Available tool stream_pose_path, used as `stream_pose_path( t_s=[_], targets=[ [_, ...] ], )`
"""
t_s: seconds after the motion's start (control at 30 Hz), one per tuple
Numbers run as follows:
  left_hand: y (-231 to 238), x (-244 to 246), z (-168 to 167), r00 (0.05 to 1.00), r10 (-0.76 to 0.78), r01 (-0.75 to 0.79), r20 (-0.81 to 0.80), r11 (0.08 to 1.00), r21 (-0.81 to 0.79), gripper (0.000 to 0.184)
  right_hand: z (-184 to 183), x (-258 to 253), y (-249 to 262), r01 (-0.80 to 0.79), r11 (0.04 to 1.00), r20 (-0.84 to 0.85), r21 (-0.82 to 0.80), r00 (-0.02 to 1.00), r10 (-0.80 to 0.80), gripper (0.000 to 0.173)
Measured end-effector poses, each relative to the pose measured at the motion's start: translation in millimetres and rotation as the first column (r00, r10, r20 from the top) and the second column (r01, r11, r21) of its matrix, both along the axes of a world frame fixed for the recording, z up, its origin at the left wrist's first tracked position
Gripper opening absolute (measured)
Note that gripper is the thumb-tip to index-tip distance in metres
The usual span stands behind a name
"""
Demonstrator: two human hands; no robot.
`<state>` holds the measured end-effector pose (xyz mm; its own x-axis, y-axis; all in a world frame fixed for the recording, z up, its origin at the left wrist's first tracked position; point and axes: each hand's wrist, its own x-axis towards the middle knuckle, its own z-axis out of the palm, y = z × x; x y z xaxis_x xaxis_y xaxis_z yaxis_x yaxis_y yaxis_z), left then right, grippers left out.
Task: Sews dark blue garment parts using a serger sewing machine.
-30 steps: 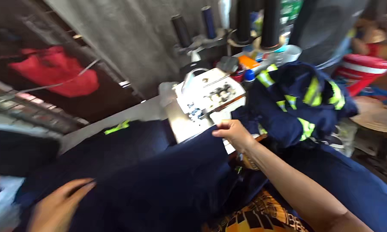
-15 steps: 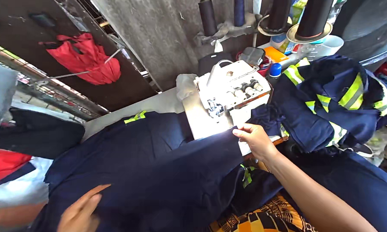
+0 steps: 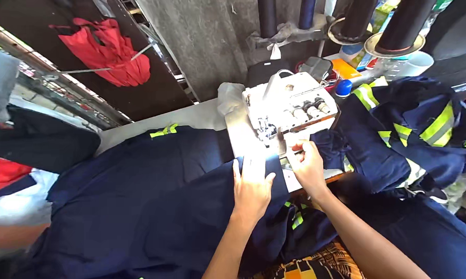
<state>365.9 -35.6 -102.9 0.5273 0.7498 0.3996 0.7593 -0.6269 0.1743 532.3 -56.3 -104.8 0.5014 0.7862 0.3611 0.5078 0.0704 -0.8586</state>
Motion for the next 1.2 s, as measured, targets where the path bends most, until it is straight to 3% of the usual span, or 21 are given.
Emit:
stream_pose_path(
  t_s=[0.07, 0.13, 0.2, 0.33, 0.47, 0.57, 0.7, 0.77, 0.87, 0.93, 0.97, 1.0, 1.1, 1.13, 1.2],
  targets=[
    [5.3, -2.3, 5.0, 1.0, 0.011, -0.011, -0.001, 0.999, -0.035, 0.054, -3.8, 1.1, -12.1, -0.207, 0.96, -0.21, -0.191, 0.964, 0.166, 0.028],
    [14.2, -2.3, 10.1, 1.0, 0.011, -0.012, -0.013, 0.998, -0.068, 0.053, -14.7, -1.1, -18.1, -0.444, 0.824, -0.403, -0.351, 0.866, 0.295, 0.032],
    [20.8, -4.6, 13.2, 0.999, -0.003, -0.002, -0.05, 0.995, -0.1, 0.053, -35.2, -4.7, -28.5, -0.555, 0.718, -0.471, -0.42, 0.809, 0.351, 0.031],
    [25.6, -16.3, 7.3, 0.997, -0.076, 0.079, 0.029, 0.991, -0.109, 0.054, -62.2, -8.9, -68.4, -0.523, 0.723, -0.424, -0.451, 0.839, 0.342, 0.027],
    [17.1, -45.1, -12.1, 0.935, -0.046, 0.068, 0.352, 0.996, -0.051, 0.053, -73.4, -9.1, -85.3, -0.512, 0.752, -0.411, -0.415, 0.843, 0.347, 0.029],
    [-8.8, -84.1, -27.3, 0.855, 0.093, -0.144, 0.51, 0.988, 0.063, 0.049, -57.0, -6.9, -72.3, -0.481, 0.782, -0.331, -0.397, 0.87, 0.367, 0.03],
    [-46.6, -164.3, -54.4, 0.747, 0.3, -0.452, 0.593, 0.883, 0.123, 0.049, -31.6, -2.1, -41.6, -0.481, 0.79, -0.222, -0.38, 0.877, 0.427, 0.037],
    [-65.5, -199.0, -68.1, 0.578, 0.426, -0.612, 0.696, 0.79, 0.026, 0.052, -25.3, 0.1, -24.2, -0.471, 0.823, -0.166, -0.319, 0.882, 0.44, 0.036],
    [-81.1, -227.1, -96.8, 0.113, 0.588, -0.749, 0.801, 0.58, -0.321, 0.069, -14.2, 3.2, -3.3, -0.434, 0.858, -0.153, -0.275, 0.9, 0.407, 0.036],
    [-89.8, -232.4, -124.7, -0.165, 0.636, -0.557, 0.754, 0.571, -0.603, 0.071, -10.6, 3.8, 3.4, -0.409, 0.885, -0.159, -0.222, 0.911, 0.381, 0.039],
    [-96.1, -230.2, -139.3, -0.221, 0.682, -0.394, 0.697, 0.592, -0.704, 0.07, -10.0, 4.0, 4.5, -0.399, 0.897, -0.168, -0.19, 0.913, 0.371, 0.039],
    [-102.3, -227.8, -154.8, -0.174, 0.732, -0.241, 0.659, 0.617, -0.749, 0.073, -9.8, 3.6, 3.3, -0.39, 0.906, -0.196, -0.163, 0.913, 0.357, 0.036],
    [-114.8, -220.6, -175.6, 0.243, 0.692, 0.13, 0.68, 0.671, -0.729, 0.101, -23.1, 0.7, -19.8, -0.442, 0.886, -0.303, -0.144, 0.871, 0.386, 0.017],
    [-115.1, -219.5, -170.3, 0.369, 0.626, 0.231, 0.687, 0.654, -0.72, 0.085, -34.7, -0.8, -34.8, -0.478, 0.864, -0.327, -0.162, 0.852, 0.41, 0.017],
    [-107.9, -220.0, -145.5, 0.599, 0.483, 0.274, 0.638, 0.625, -0.731, 0.031, -61.5, -5.0, -69.0, -0.5, 0.838, -0.334, -0.221, 0.846, 0.417, 0.025]
  ],
)
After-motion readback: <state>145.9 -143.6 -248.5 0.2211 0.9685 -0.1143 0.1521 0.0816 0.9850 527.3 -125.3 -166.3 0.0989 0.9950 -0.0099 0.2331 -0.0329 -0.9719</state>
